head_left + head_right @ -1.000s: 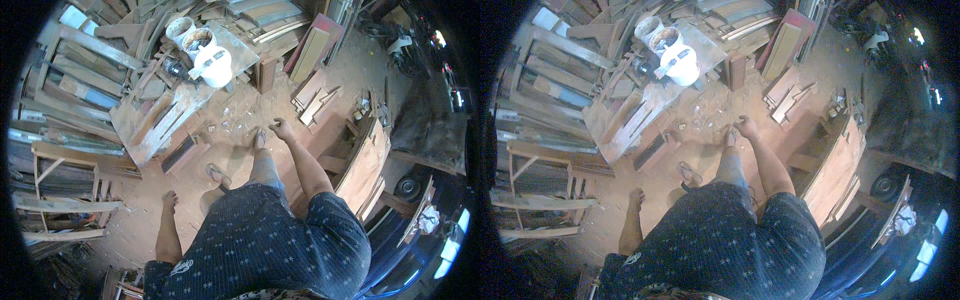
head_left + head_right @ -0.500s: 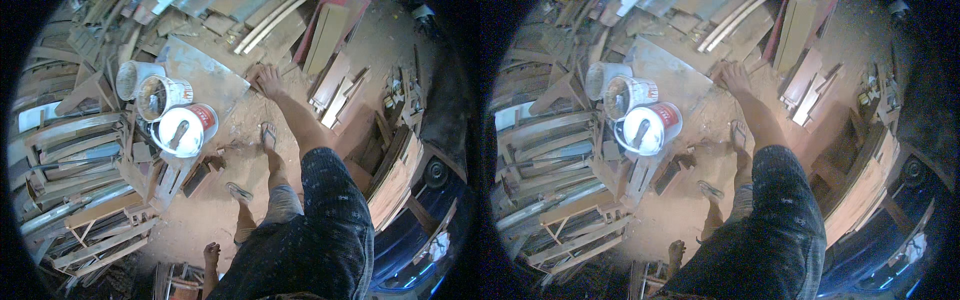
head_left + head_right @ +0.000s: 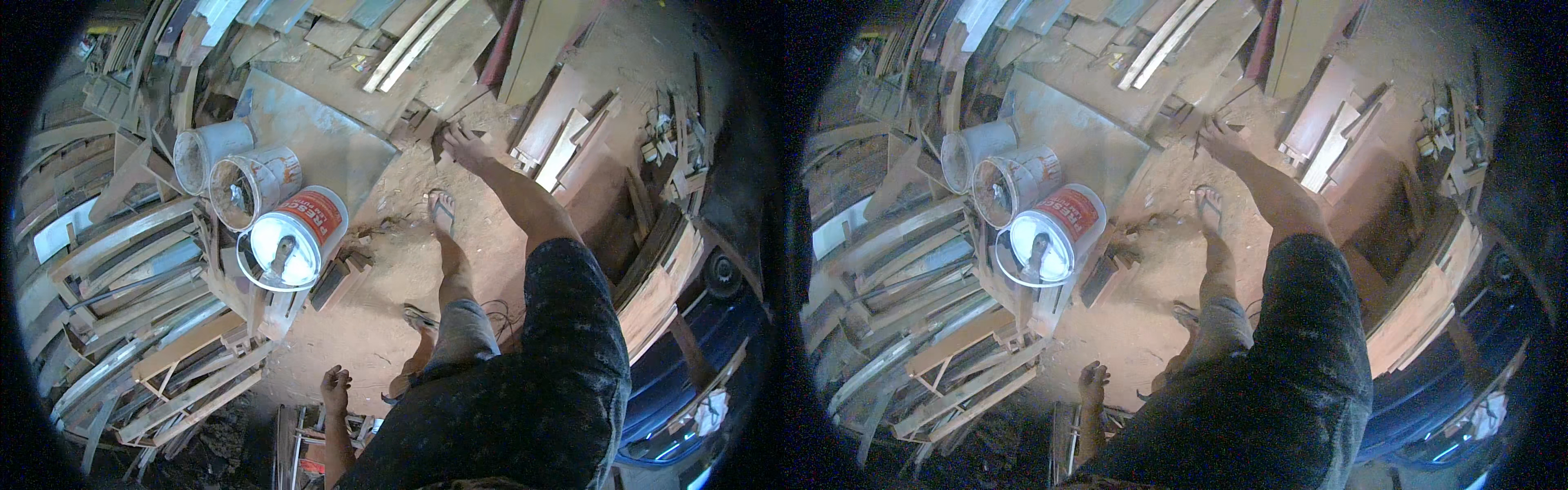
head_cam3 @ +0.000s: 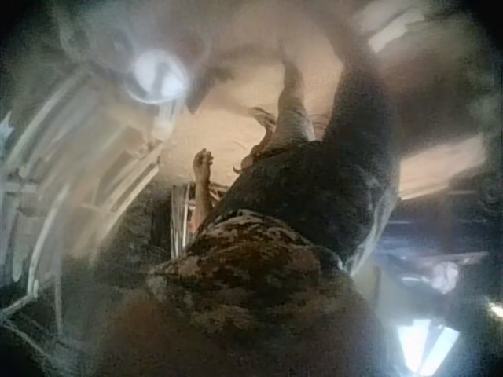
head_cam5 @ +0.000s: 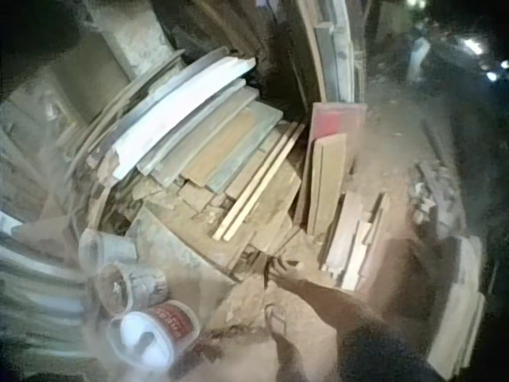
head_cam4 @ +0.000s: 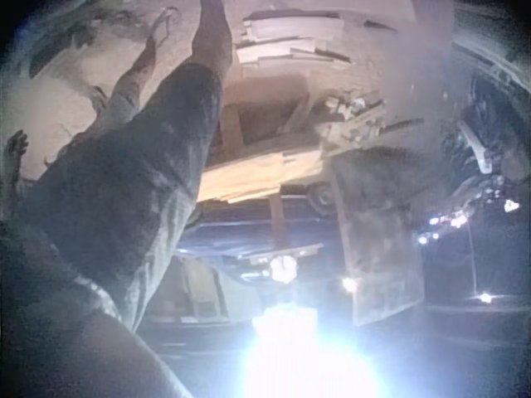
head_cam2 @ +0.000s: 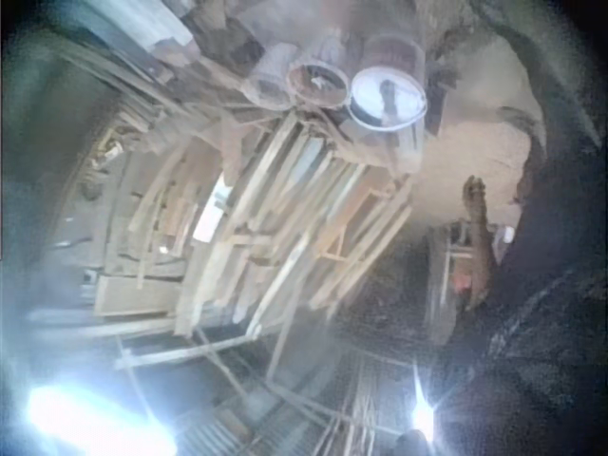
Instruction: The person uses a circular saw to cut several pieces of wood on a workbench. They handle the wood pieces, align them, and make cuts, occasionally inspecting the results. The person also uses a hammer to tap a small piece of wood.
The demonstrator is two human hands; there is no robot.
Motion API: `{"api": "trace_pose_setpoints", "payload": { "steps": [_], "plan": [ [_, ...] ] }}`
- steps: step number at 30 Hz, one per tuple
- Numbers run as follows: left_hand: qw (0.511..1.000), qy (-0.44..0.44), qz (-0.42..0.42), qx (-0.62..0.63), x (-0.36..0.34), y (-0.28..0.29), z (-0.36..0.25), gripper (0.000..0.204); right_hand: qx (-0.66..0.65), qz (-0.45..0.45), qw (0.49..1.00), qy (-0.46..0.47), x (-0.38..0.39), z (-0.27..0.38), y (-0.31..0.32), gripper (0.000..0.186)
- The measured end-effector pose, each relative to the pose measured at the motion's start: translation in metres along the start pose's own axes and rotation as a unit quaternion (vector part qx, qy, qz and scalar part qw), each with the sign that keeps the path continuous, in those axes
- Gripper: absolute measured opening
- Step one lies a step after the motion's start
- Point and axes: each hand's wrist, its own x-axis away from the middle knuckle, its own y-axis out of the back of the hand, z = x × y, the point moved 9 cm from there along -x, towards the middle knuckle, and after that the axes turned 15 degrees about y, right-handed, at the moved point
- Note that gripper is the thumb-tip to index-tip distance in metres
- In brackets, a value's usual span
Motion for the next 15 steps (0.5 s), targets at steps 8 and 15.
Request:
{"api": "trace_pose_setpoints", "payload": {
  "steps": [8, 15],
  "plan": [
    [0.994, -0.081, 0.049, -0.049, -0.002, -0.023, -0.017, 0.043, -0.361, -0.013, 0.888, -0.284, 0.057, 0.029, -0.007, 0.059],
    [0.989, -0.092, 0.111, 0.029, -0.020, -0.046, 0.012, 0.039, -0.469, -0.215, 0.648, -0.560, 0.258, 0.073, 0.174, 0.075]
  ]
}}
